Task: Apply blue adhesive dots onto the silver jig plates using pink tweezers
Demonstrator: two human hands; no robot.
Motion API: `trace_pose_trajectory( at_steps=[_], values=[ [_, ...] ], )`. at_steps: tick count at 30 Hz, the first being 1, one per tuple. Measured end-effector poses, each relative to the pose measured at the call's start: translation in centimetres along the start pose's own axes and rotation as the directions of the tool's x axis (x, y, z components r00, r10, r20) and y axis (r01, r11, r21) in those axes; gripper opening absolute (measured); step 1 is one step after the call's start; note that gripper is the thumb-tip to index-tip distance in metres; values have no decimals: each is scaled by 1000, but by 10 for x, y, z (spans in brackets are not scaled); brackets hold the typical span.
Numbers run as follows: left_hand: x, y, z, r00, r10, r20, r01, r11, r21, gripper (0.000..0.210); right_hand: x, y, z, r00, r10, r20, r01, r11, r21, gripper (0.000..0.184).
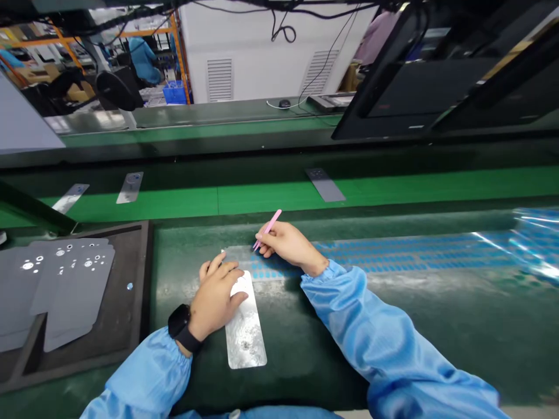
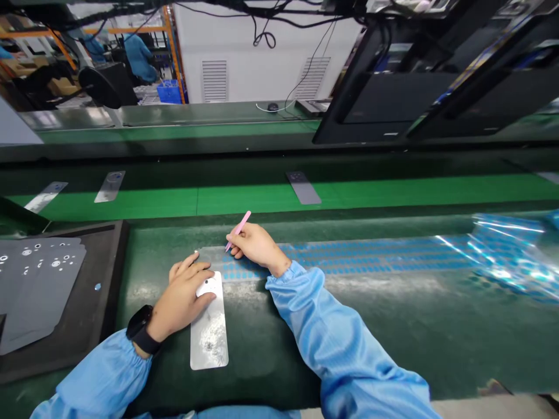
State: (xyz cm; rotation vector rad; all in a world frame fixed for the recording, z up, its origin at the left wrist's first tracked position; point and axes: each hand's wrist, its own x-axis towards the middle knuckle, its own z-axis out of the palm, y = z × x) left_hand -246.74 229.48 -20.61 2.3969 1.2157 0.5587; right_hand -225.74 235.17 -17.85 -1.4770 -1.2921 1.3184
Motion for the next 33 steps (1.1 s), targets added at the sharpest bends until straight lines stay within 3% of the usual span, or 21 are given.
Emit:
trace_pose_trajectory(
  at_steps=[16, 22, 28, 33],
  values=[
    [-8, 0, -2, 1000, -28, 10, 28, 1000, -7, 56, -1, 2, 6, 997, 79, 12, -77, 991, -105, 18],
    [-10, 4, -8, 995, -91, 37, 91, 996, -9, 57, -1, -2, 6, 997, 82, -7, -82, 996, -16, 26],
    [-11, 3, -10, 992, -113, 52, 114, 993, -22, 57, -33, -9, 13, 996, 16, 82, -22, 997, 70, 35],
    [-11, 1, -10, 986, -120, 115, 123, 992, -24, 54, -52, -3, 39, 990, 122, 66, -120, 992, -30, 25]
  ],
)
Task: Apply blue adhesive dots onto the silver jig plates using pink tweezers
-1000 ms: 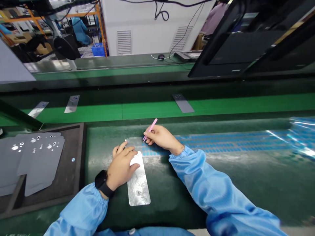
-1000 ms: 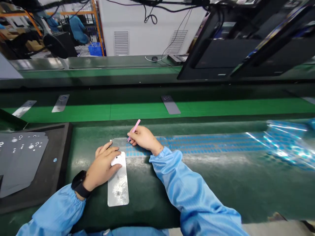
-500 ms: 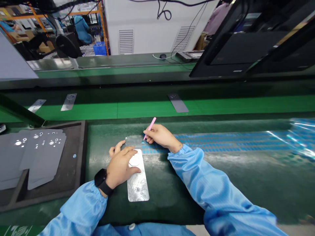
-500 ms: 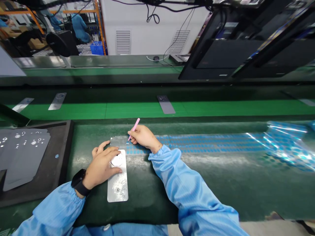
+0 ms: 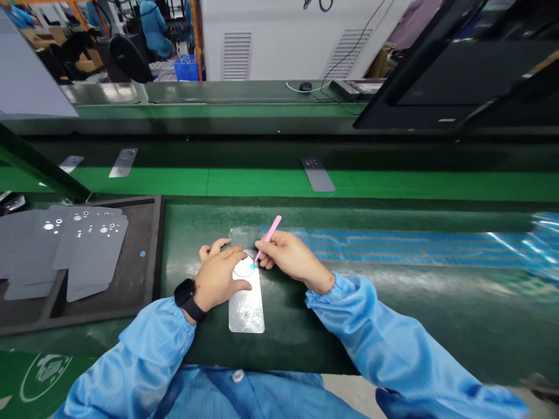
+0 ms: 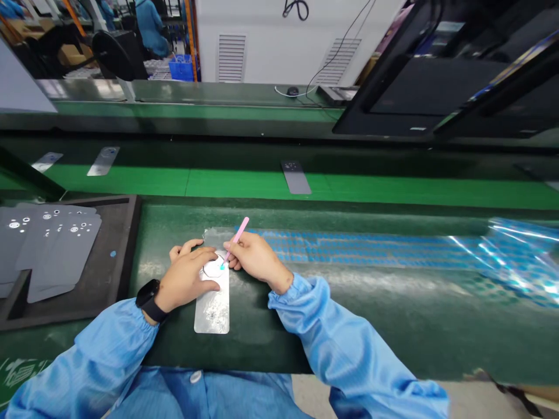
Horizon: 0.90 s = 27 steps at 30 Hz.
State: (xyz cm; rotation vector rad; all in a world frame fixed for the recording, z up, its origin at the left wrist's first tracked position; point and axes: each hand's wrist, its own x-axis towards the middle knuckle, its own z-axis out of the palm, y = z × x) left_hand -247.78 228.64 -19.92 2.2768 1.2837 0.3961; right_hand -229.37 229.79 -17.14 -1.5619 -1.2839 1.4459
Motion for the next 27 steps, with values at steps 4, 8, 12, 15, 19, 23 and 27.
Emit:
trace_pose_trajectory(
  at_steps=[4, 8, 12, 15, 19, 23, 27],
  values=[
    [0, -1, 1, 1000, 2, 10, -2, 1000, 2, 52, 4, 1, 10, 997, 61, -38, -63, 997, -35, 23],
    [-1, 0, 1, 1000, 2, 8, -2, 1000, 7, 49, 6, 0, 10, 997, 65, -44, -68, 995, -67, 25],
    [-1, 0, 1, 1000, 5, 9, -6, 1000, 18, 48, 8, 2, 10, 997, 62, -50, -66, 994, -88, 23],
    [0, 0, 1, 1000, 6, 9, -7, 1000, 24, 48, 9, 5, 10, 997, 60, -54, -65, 993, -101, 22],
    [0, 0, 1, 1000, 6, 5, -6, 1000, 25, 47, 10, 6, 10, 998, 50, -34, -53, 992, -115, 22],
    [0, -1, 2, 1000, 16, -7, -15, 1000, 24, 46, 9, 4, 10, 998, 52, -31, -55, 991, -123, 21],
    [-1, -1, 1, 1000, 17, -6, -17, 999, 30, 45, 9, 3, 11, 999, 41, -31, -46, 987, -154, 21]
  ],
)
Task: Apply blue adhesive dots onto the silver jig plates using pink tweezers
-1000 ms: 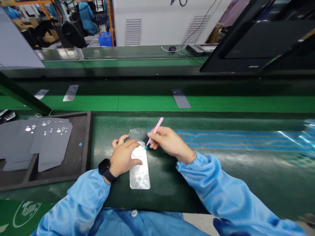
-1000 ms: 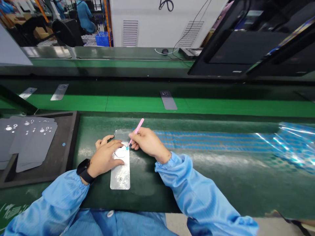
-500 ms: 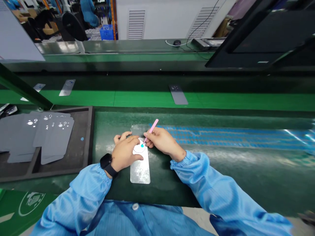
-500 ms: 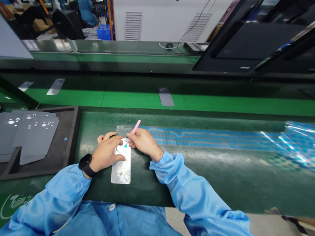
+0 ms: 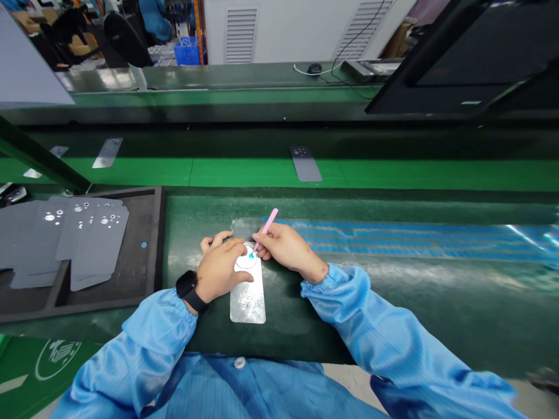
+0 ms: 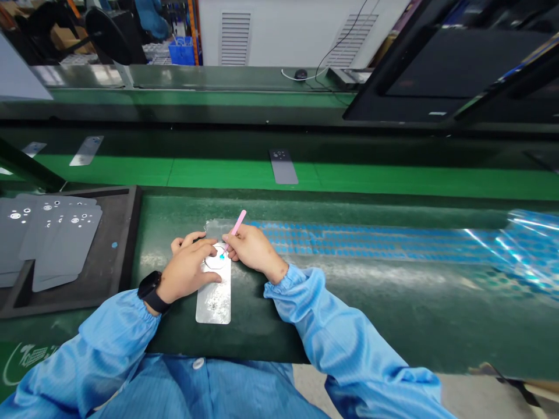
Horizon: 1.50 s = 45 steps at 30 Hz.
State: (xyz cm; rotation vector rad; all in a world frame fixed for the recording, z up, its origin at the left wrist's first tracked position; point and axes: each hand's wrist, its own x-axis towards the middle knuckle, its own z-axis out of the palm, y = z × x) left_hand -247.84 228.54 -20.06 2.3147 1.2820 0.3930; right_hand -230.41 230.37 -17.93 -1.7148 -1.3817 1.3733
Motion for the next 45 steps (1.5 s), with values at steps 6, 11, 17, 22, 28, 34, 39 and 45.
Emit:
trace_pose_trajectory(
  at_steps=[6, 11, 17, 22, 28, 34, 39, 45],
  values=[
    [0, 1, -1, 1000, 12, 9, -12, 1000, 10, 43, -1, 1, -1, 1000, -14, -5, 14, 1000, -19, 20],
    [-1, 0, -1, 999, 52, 13, -53, 997, 55, 36, 0, 3, 1, 999, -33, -8, 32, 999, -34, 17],
    [-3, -1, -2, 997, 76, 31, -79, 991, 108, 31, -4, 5, -5, 996, -78, -30, 77, 996, -45, 13],
    [-1, 1, -1, 998, 50, 34, -52, 996, 76, 34, -29, 16, -16, 814, -569, -113, 474, 765, -435, 16],
    [0, 2, 0, 1000, 18, 23, -18, 1000, 15, 45, -49, 32, 4, 844, -460, 276, 469, 381, -797, 28],
    [0, 4, -1, 1000, 19, 13, -19, 1000, -3, 48, -52, 26, 15, 877, -402, 265, 383, 249, -889, 27],
    [2, 5, -1, 999, 44, 9, -44, 999, -5, 52, -52, 28, 15, 882, -403, 244, 376, 292, -879, 25],
    [9, 5, -3, 999, 23, 33, -23, 1000, 4, 58, -49, 22, 14, 911, -334, 240, 371, 414, -831, 23]
  ],
)
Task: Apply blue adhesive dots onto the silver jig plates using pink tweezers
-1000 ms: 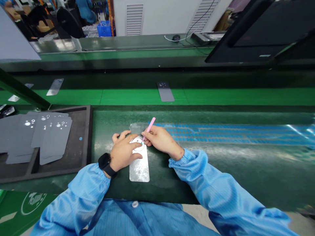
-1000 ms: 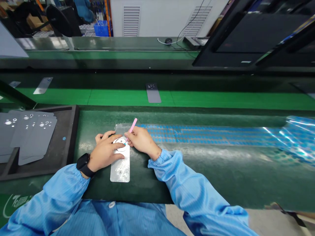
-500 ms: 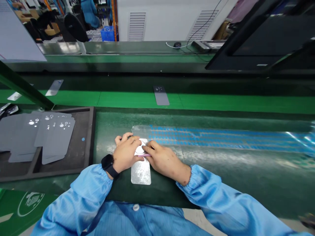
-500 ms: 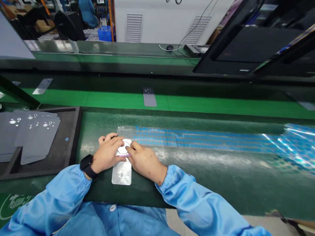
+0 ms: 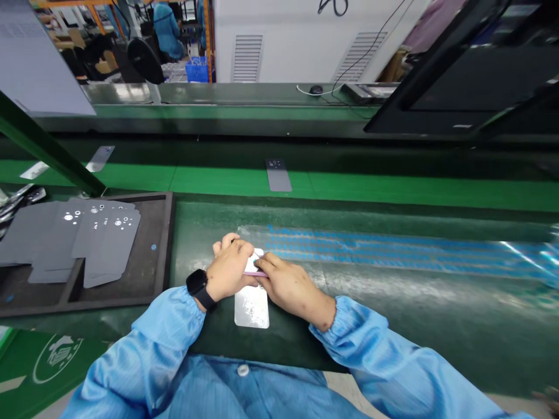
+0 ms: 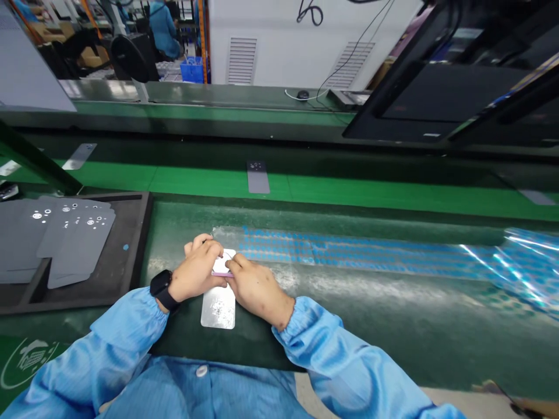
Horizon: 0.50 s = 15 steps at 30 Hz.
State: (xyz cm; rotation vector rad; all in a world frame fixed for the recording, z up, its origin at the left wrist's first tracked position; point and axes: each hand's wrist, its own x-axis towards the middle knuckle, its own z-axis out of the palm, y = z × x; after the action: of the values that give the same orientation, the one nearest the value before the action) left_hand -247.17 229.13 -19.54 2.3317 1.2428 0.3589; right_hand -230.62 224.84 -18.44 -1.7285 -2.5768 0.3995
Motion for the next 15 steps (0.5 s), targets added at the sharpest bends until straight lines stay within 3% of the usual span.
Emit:
trace_pose_trajectory(
  at_steps=[3, 5, 7, 9, 11, 13, 15],
  values=[
    [1, 0, 3, 999, -22, -23, 22, 1000, -16, 63, 3, 3, -2, 999, 26, -36, -21, 991, 136, 25],
    [-1, 0, 7, 998, -26, -57, 24, 999, -46, 67, 6, 7, 0, 986, 97, -136, -55, 956, 289, 41],
    [-5, 0, 13, 994, -19, -112, 10, 996, -85, 71, 10, 10, 2, 966, 202, -162, -106, 878, 466, 55],
    [-8, -2, 16, 969, -20, -244, -9, 993, -116, 76, 22, 13, 0, 959, 256, -123, -130, 781, 611, 49],
    [-9, -5, 16, 878, -50, -476, -19, 990, -139, 75, 46, 14, -9, 961, 251, -114, -100, 704, 703, 34],
    [-7, -9, 11, 712, -109, -694, -13, 986, -167, 65, 83, 16, -27, 960, 242, -143, -55, 659, 751, 26],
    [-3, -14, 6, 579, -156, -800, 8, 982, -187, 50, 129, 19, -54, 945, 271, -182, -40, 650, 759, 27]
  ],
)
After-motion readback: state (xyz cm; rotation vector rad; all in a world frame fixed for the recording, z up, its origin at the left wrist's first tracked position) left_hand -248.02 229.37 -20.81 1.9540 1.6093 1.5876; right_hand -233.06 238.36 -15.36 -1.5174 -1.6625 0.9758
